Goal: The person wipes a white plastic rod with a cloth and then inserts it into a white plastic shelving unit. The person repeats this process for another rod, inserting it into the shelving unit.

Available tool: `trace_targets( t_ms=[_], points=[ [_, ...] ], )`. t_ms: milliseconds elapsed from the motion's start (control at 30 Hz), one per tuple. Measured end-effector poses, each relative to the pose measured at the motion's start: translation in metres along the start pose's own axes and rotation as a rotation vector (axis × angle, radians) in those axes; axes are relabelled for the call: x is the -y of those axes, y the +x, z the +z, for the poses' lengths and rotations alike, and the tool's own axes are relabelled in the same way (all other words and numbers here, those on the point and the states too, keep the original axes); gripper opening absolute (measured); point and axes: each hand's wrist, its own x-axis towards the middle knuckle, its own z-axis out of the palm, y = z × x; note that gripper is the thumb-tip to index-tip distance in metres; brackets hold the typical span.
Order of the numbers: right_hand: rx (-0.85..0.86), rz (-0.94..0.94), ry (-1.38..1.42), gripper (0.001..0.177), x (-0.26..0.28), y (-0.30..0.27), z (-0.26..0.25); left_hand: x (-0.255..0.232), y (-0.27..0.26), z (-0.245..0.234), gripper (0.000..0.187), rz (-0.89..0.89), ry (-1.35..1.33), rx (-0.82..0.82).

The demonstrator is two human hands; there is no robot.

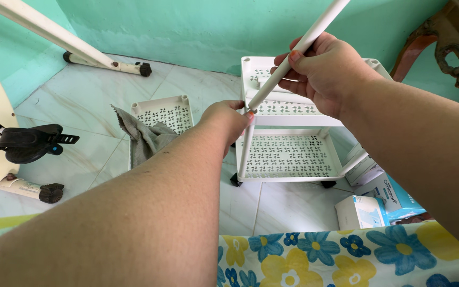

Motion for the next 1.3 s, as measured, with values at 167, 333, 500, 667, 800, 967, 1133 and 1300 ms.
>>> trace_targets(
  t_ms=[167, 333, 500, 667, 800, 967, 1133, 1300],
  points=[
    [0.012, -0.014, 0.039, 0.010, 0.006, 0.000, 0.005, -0.002, -0.001, -0.003, 0.061, 0.427, 0.127, -0.126],
    [-0.060, 0.007, -0.055, 0.018, 0.006, 0.008, 0.000, -0.013, -0.014, -0.008, 0.038, 0.378, 0.067, -0.198],
    [-0.555, -0.786, -0.996, 0.059, -0.010, 0.013, -0.034, -0.014, -0.025, -0.018, 0.034, 0.339, 0.120, -0.322],
    [-0.329, -0.949, -1.450, 0.020, -0.013, 0.019, -0.063, -0.015, -0.027, -0.024, 0.037, 0.515, 0.113, -0.426],
    [-0.342, -0.738, -1.338, 0.016, 0.003, 0.022, -0.056, -0.013, -0.014, -0.025, 0.080, 0.341, -0.167, -0.446],
    [0.108, -0.253, -0.462, 0.018, 0.017, 0.026, -0.016, 0.011, -0.001, -0.016, 0.057, 0.254, 0.046, -0.217],
    [0.202, -0.181, -0.480, 0.021, -0.003, 0.004, 0.005, 0.019, 0.005, -0.002, 0.066, 0.345, 0.133, -0.056],
    [0.217, -0.178, -0.602, 0.017, -0.004, -0.004, 0.016, 0.013, 0.002, 0.004, 0.062, 0.287, 0.089, -0.039]
  ],
)
